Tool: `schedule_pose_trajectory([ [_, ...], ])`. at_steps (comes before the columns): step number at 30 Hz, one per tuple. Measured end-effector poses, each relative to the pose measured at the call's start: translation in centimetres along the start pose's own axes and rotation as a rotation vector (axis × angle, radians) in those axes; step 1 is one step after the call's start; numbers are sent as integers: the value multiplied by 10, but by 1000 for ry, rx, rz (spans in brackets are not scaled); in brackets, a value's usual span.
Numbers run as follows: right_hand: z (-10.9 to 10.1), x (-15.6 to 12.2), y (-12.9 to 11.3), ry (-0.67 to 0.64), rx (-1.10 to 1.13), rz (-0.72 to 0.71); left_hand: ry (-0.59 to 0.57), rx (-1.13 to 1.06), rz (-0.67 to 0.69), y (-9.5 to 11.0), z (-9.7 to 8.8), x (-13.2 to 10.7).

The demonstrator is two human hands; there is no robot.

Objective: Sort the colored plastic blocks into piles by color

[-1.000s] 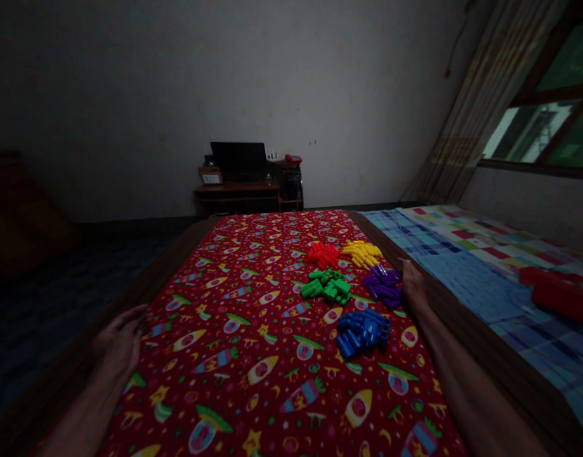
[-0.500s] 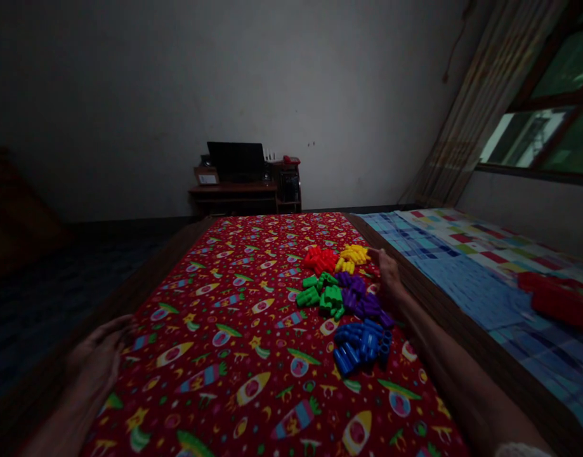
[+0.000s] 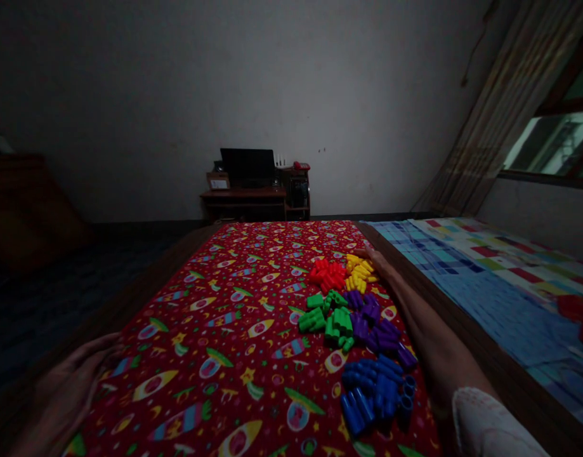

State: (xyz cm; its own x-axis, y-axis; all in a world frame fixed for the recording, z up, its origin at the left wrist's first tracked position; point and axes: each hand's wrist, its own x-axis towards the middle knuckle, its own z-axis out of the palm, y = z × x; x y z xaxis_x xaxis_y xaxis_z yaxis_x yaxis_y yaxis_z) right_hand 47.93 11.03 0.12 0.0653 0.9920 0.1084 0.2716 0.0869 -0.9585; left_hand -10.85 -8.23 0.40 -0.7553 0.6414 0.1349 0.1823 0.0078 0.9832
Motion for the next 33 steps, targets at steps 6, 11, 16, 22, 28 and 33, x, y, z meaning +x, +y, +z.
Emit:
schedule_pose_trajectory([
  [6, 58, 9, -26, -310, 8, -83, -50, -93, -268, -2, -2, 1],
  [11, 110, 2, -42, -526, 28, -117, -50, -1, -271, 9, -2, -7],
  [16, 172, -30, -61, -786, 42, -161, -39, -38, -224, 15, 4, -10],
  [22, 179, -72, -105, -970, 113, -268, -70, -6, -179, 8, 5, -9],
  [28, 37, -118, -75, -198, -127, -173, -288, 261, 177, 1, 8, -15],
  [33, -22, -199, -1, 119, -153, 30, -653, 476, 556, 10, 65, -40],
])
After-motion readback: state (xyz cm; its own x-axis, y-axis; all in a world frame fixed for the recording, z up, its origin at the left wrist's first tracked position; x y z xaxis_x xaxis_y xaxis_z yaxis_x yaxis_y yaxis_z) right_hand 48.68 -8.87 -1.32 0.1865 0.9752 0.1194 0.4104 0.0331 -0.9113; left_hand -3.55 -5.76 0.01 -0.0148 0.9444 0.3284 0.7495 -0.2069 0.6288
